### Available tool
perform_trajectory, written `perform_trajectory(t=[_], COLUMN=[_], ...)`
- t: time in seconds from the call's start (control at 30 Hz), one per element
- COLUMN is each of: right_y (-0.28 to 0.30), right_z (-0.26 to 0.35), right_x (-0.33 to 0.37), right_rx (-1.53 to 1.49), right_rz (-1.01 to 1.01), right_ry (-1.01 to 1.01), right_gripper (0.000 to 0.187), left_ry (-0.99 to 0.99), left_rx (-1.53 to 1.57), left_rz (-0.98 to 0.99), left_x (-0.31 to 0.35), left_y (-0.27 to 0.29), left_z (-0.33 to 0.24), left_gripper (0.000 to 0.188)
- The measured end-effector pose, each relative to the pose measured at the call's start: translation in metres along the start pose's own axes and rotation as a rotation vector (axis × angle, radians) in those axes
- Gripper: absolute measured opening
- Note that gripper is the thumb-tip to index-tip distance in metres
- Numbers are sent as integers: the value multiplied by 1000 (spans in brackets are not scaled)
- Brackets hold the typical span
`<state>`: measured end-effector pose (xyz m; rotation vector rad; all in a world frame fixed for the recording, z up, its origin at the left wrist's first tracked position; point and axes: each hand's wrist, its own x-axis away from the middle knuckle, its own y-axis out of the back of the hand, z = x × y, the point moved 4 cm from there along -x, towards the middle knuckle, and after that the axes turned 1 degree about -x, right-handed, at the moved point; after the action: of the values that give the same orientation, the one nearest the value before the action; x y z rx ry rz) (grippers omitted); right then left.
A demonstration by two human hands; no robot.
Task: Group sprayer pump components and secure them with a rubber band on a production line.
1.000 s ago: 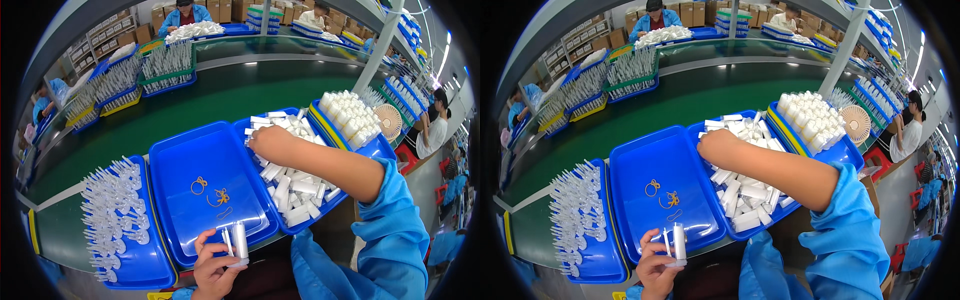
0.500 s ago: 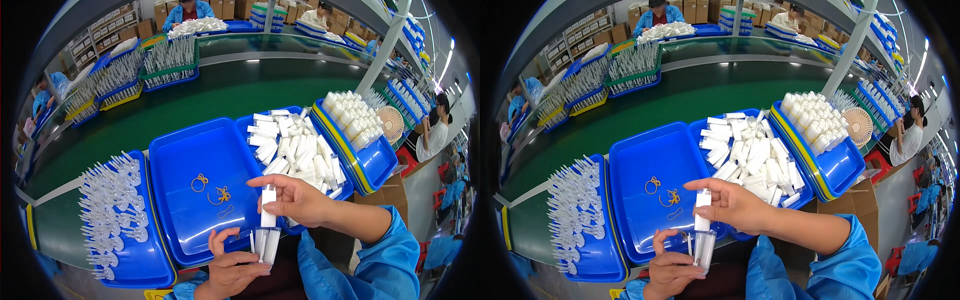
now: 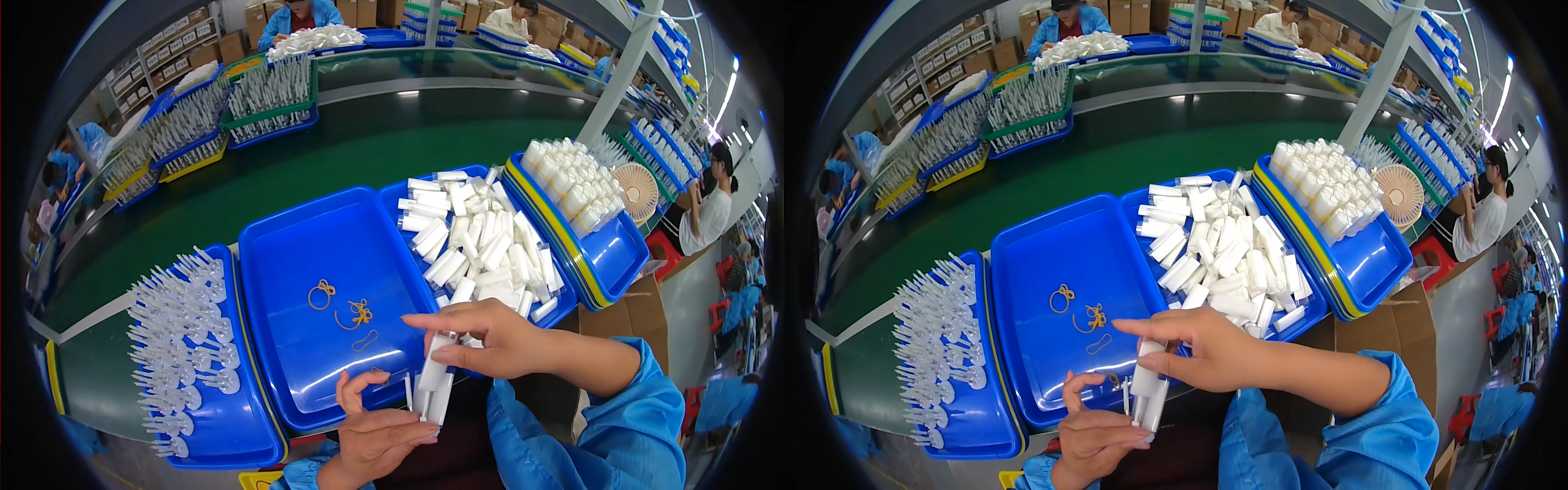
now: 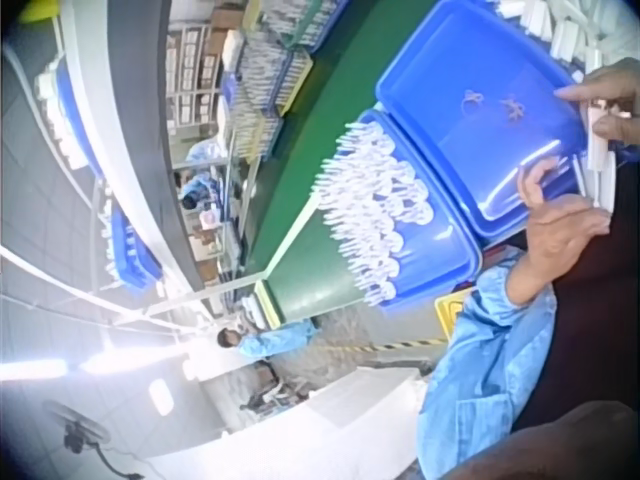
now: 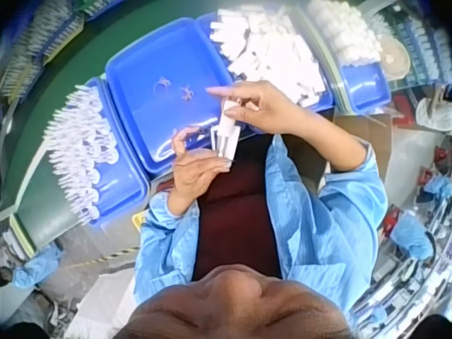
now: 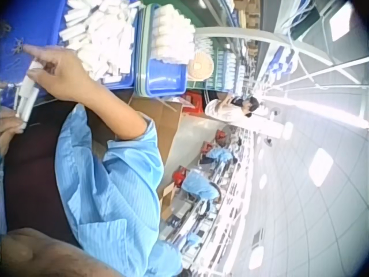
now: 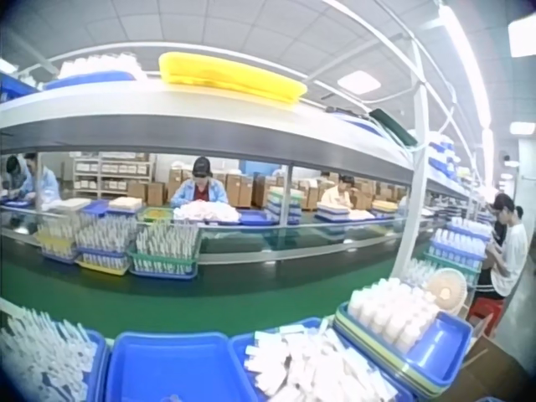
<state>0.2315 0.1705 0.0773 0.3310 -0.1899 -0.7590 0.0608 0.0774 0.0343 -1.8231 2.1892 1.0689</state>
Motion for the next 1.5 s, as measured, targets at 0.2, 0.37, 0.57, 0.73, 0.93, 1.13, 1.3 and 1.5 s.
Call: perform_trajectory(t=[0.2, 0.37, 0.57, 0.73, 0.93, 1.13, 1.3, 1.5], right_y=[-9, -31, -20, 89, 154, 151, 117, 6], right_z=[-1, 2, 10, -16, -57, -65, -31, 7], right_x=[17, 31, 19, -51, -99, -87, -64, -23], right_rx=[-363, -178, -3, 811, 1113, 1039, 679, -455], right_rz=[-1, -10, 115, -580, -419, -371, -458, -141], right_ry=[-186, 27, 162, 96, -539, -432, -189, -91], right_gripper=[42, 39, 39, 43, 52, 44, 43, 52], left_ry=[-141, -39, 0, 91, 72, 73, 183, 39], left_rx=[-50, -5, -1, 110, 206, 207, 242, 66], left_rz=[5, -111, -45, -161, -168, -112, -158, -27], left_x=[4, -4, 3, -3, 2, 3, 1, -3], left_y=[-3, 2, 2, 7, 5, 6, 3, 3], left_z=[-10, -13, -8, 1, 3, 8, 7, 5], left_gripper=[17, 26, 24, 24, 27, 25, 18, 18])
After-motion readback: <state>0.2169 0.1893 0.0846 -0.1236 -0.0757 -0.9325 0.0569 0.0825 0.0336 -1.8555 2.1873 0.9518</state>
